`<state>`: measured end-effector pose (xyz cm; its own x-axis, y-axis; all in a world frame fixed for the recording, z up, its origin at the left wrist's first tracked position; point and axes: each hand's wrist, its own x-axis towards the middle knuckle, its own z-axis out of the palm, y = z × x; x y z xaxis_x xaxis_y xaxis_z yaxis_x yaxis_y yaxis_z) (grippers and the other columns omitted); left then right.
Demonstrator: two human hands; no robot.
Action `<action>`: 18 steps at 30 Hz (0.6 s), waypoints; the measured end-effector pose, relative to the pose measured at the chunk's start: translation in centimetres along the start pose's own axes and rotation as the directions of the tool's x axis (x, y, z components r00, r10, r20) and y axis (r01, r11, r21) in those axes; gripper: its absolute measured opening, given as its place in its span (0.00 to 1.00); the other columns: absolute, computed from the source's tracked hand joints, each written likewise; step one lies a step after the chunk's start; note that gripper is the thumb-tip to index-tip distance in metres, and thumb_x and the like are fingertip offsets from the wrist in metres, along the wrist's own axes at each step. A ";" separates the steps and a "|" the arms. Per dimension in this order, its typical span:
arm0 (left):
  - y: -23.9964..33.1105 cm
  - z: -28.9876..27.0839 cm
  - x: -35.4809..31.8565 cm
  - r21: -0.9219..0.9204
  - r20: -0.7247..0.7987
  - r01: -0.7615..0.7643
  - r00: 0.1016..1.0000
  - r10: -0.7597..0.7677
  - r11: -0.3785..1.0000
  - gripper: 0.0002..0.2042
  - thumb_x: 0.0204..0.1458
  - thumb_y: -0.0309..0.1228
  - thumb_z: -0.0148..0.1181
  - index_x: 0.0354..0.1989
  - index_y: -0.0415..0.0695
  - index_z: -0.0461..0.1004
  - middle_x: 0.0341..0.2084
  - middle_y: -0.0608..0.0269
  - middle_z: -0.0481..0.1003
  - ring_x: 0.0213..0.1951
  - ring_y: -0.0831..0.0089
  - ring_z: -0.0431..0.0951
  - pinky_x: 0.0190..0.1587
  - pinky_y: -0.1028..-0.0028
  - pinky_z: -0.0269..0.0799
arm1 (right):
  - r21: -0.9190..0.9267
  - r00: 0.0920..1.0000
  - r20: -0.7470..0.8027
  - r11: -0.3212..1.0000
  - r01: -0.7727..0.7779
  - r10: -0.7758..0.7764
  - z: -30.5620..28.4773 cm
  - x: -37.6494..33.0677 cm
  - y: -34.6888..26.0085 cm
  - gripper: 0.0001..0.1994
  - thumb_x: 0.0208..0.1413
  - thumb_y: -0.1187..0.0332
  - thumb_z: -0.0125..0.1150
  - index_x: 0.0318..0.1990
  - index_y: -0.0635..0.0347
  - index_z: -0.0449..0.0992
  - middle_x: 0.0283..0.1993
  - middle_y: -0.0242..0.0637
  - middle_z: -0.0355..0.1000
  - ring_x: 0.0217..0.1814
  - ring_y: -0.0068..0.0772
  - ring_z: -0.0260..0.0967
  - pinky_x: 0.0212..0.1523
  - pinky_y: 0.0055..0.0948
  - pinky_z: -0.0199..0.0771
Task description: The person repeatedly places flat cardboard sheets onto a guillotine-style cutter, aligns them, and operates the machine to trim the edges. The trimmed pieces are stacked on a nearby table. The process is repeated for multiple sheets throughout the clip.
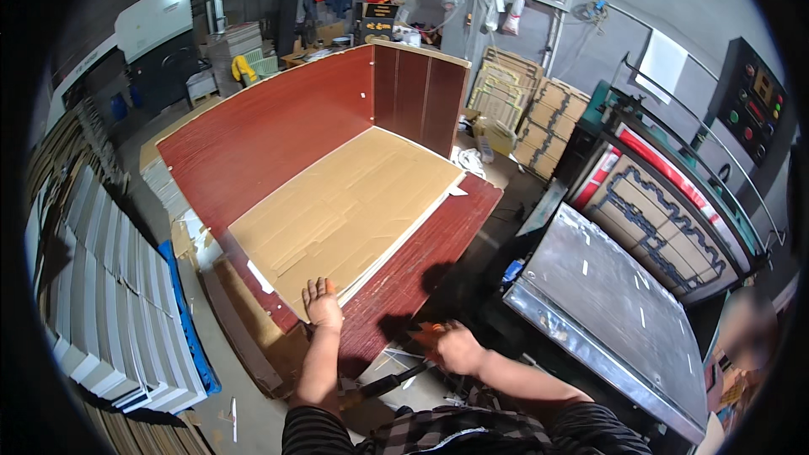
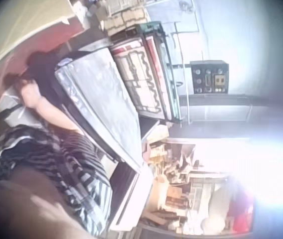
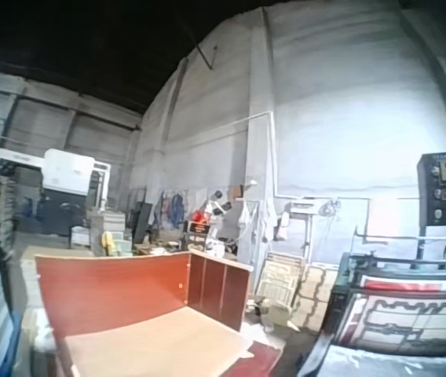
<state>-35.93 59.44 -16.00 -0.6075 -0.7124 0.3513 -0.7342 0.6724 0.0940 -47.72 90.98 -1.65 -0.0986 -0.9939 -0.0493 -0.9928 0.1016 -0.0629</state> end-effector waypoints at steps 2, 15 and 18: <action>-1.3 0.9 -0.6 0.018 0.012 -0.049 0.999 0.049 0.999 0.17 0.59 0.29 0.42 0.56 0.47 0.69 0.58 0.61 0.69 0.64 0.57 0.61 0.66 0.56 0.50 | 0.274 1.000 -0.017 0.962 -0.002 0.007 0.1 -4.2 -0.8 0.23 0.50 0.64 0.58 0.56 0.54 0.70 0.46 0.44 0.73 0.49 0.45 0.71 0.52 0.44 0.68; -2.5 1.8 7.7 -0.632 0.086 -0.144 0.964 0.253 0.761 0.36 0.50 0.25 0.62 0.67 0.38 0.51 0.60 0.47 0.62 0.57 0.62 0.65 0.58 0.68 0.64 | 0.712 -0.148 -0.563 0.386 -0.586 0.813 -9.2 -50.3 -1.1 0.17 0.51 0.72 0.65 0.50 0.62 0.74 0.49 0.44 0.74 0.51 0.39 0.72 0.53 0.34 0.70; 8.2 -1.1 9.8 -0.606 -0.086 -0.240 0.968 0.237 0.759 0.35 0.51 0.29 0.60 0.66 0.37 0.52 0.59 0.46 0.63 0.56 0.61 0.66 0.57 0.67 0.64 | 0.724 -0.673 -0.526 -0.143 -0.675 0.520 -2.9 -66.8 -3.9 0.21 0.50 0.71 0.66 0.53 0.61 0.72 0.52 0.45 0.71 0.49 0.34 0.72 0.52 0.28 0.70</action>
<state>-47.55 58.16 -10.82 -0.7361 -0.5127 0.4420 -0.2277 0.8024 0.5517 -37.51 156.82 4.74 -0.4856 0.6993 0.5245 0.2570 0.6877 -0.6790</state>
